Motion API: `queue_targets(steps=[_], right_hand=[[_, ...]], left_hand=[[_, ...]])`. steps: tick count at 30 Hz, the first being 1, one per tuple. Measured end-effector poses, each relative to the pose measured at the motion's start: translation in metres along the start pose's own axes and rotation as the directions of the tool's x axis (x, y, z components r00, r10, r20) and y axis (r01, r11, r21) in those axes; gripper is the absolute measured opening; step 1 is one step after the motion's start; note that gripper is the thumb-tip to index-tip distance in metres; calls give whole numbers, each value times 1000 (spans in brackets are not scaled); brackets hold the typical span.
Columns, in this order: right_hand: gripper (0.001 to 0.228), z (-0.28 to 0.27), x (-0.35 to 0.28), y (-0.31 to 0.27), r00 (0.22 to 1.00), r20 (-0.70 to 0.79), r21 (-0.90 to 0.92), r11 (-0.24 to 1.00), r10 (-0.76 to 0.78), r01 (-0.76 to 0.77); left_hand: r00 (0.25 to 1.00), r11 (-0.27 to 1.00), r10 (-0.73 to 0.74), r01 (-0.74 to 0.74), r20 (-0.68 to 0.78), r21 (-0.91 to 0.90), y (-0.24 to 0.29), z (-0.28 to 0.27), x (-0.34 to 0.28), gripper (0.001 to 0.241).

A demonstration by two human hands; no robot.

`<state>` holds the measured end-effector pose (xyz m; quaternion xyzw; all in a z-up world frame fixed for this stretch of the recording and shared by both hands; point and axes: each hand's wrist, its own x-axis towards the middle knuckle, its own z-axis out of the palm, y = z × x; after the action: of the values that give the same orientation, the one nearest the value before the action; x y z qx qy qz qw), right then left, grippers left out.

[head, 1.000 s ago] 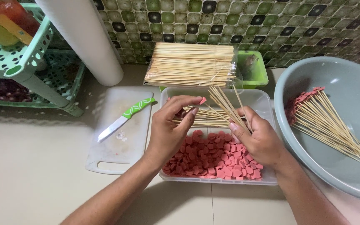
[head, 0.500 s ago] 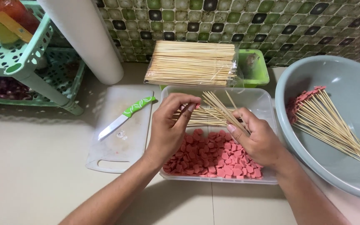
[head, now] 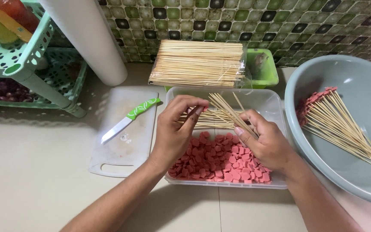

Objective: Skewering small diced pieces of pink food onto wooden skewers.

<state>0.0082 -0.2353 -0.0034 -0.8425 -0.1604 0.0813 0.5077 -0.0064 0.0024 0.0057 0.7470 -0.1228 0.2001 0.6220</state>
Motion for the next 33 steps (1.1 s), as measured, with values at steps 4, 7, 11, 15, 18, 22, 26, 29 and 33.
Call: queue_targets(steps=[4, 7, 11, 15, 18, 22, 26, 29, 33], right_hand=[[17, 1, 1, -11, 1000, -3, -9, 1000, -17, 17], [16, 2, 2, -8, 1000, -6, 29, 999, -28, 28], [18, 3, 2, 15, 998, -54, 96, 995, -24, 29], [20, 4, 5, 19, 997, -72, 68, 998, -4, 9], [21, 5, 2, 9, 994, -105, 20, 1000, 9, -7], [24, 4, 1, -1, 992, -49, -39, 992, 114, -116], [22, 11, 5, -8, 990, 23, -336, 934, 136, -120], [14, 13, 20, -14, 993, 102, -523, 852, 55, 6], [28, 15, 56, -11, 986, 164, -742, 655, -29, 142]], left_hand=[[1000, 1000, 3, -3, 8, -3, 2, 0, 0, 18], [999, 1000, 13, -12, -35, 22, 6, -2, -1, 15], [996, 995, 58, -52, -63, 89, 6, 2, -7, 16], [940, 913, 222, -293, 258, 285, 2, 14, -22, 14], [871, 897, 191, -342, 452, 279, -5, 36, -50, 14], [777, 775, 219, -506, 590, 378, -15, 45, -64, 15], [755, 690, 324, -601, 570, 403, -17, 47, -69, 24], [721, 676, 325, -630, 613, 383, -20, 46, -66, 20], [707, 664, 327, -644, 626, 380, -23, 47, -68, 22]])
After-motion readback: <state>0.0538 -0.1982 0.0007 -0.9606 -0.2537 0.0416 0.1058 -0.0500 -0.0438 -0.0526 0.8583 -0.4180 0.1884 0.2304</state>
